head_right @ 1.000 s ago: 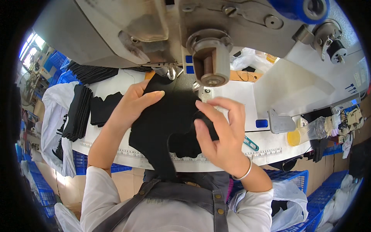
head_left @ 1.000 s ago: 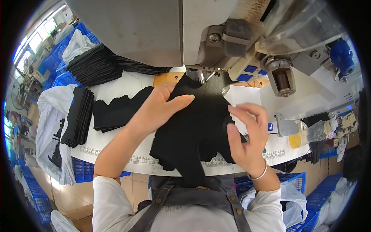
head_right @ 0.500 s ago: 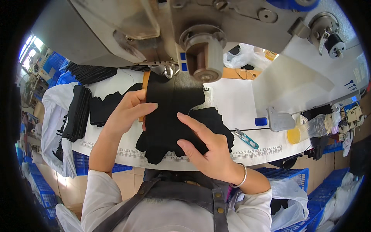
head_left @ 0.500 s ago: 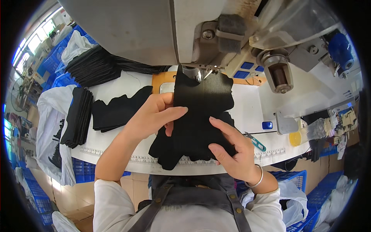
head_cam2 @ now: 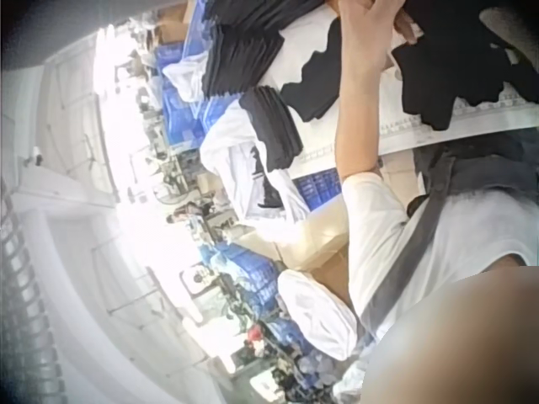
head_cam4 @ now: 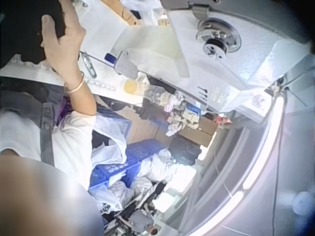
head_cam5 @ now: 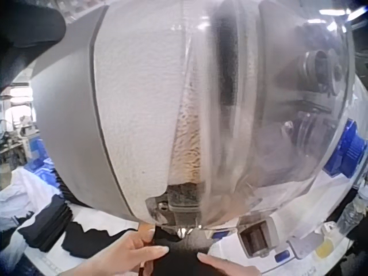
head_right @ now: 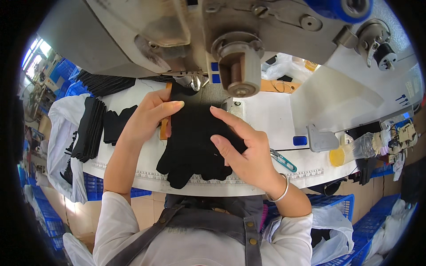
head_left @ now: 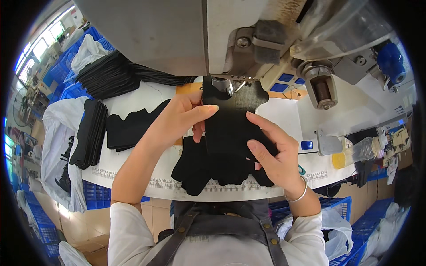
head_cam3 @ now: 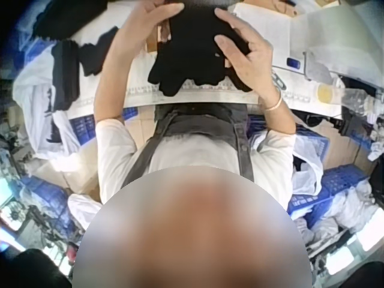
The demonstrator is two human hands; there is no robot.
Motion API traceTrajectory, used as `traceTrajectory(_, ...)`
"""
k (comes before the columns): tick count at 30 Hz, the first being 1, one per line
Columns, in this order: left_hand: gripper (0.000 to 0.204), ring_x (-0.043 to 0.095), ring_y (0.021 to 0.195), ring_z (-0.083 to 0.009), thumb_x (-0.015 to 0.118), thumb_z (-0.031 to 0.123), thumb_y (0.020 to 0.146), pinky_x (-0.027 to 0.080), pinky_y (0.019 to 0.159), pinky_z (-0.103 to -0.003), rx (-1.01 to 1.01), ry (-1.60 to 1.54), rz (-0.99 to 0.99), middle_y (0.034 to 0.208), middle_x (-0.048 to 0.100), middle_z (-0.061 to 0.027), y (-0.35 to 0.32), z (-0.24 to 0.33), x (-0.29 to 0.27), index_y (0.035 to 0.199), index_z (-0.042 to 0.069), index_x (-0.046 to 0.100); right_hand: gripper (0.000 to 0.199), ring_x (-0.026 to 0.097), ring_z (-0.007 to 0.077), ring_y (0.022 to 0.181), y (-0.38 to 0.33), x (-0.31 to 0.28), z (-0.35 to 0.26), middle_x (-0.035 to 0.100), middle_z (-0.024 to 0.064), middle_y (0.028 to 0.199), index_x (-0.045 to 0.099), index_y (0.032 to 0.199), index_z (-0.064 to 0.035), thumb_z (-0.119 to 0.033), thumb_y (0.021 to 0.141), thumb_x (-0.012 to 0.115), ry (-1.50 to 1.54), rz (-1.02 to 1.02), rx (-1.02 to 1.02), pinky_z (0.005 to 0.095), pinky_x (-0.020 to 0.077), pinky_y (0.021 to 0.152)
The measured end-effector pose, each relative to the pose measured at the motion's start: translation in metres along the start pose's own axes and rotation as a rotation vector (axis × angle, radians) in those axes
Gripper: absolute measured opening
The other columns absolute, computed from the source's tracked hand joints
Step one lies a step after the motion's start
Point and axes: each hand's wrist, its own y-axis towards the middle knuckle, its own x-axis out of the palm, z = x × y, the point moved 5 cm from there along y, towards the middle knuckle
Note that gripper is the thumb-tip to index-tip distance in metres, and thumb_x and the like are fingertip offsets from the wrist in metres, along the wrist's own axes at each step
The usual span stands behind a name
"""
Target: Use an industrial sewing machine to stitch black fabric shoe upper components.
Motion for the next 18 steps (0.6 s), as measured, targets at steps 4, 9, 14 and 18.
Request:
traceTrajectory(4, 0.024, 0.046, 0.043, -0.0036, 0.057, 0.025, 0.081, 0.04, 0.039, -0.017, 0.058, -0.079, -0.001, 0.059, 0.046, 0.0041, 0.005, 0.003, -0.001, 0.086, 0.002, 0.055, 0.039, 0.048, 0.0036, 0.05, 0.007, -0.002, 0.001, 0.062, 0.0062, 0.089, 0.05, 0.119, -0.005, -0.007, 0.081, 0.058, 0.0, 0.006, 0.015, 0.0181, 0.0404, 0.044)
traceTrajectory(9, 0.023, 0.047, 0.044, -0.0032, 0.055, 0.024, 0.082, 0.039, 0.039, -0.016, 0.066, -0.159, 0.013, 0.062, 0.05, 0.0028, 0.008, 0.002, 0.004, 0.088, 0.002, 0.056, 0.035, 0.048, 0.003, 0.052, 0.017, -0.012, 0.003, 0.061, 0.006, 0.089, 0.053, 0.115, -0.0043, -0.008, 0.081, 0.059, 0.045, 0.036, 0.032, 0.0167, 0.0403, 0.043)
traceTrajectory(14, 0.023, 0.047, 0.044, -0.0044, 0.054, 0.024, 0.083, 0.039, 0.039, -0.017, 0.082, -0.194, 0.046, 0.065, 0.053, 0.0012, 0.008, 0.002, 0.007, 0.09, 0.002, 0.057, 0.027, 0.048, 0.0039, 0.05, 0.027, -0.022, 0.007, 0.06, 0.0049, 0.082, 0.057, 0.108, -0.002, -0.007, 0.082, 0.059, 0.069, 0.07, -0.002, 0.0158, 0.0385, 0.042)
traceTrajectory(18, 0.026, 0.047, 0.044, -0.0071, 0.055, 0.024, 0.083, 0.039, 0.041, -0.019, 0.094, -0.201, 0.1, 0.064, 0.051, -0.0021, 0.008, -0.001, 0.009, 0.09, -0.001, 0.055, 0.024, 0.046, 0.0053, 0.048, 0.04, -0.033, 0.01, 0.056, 0.0028, 0.071, 0.058, 0.104, 0.0009, -0.01, 0.082, 0.058, 0.078, 0.105, -0.022, 0.0161, 0.0362, 0.041)
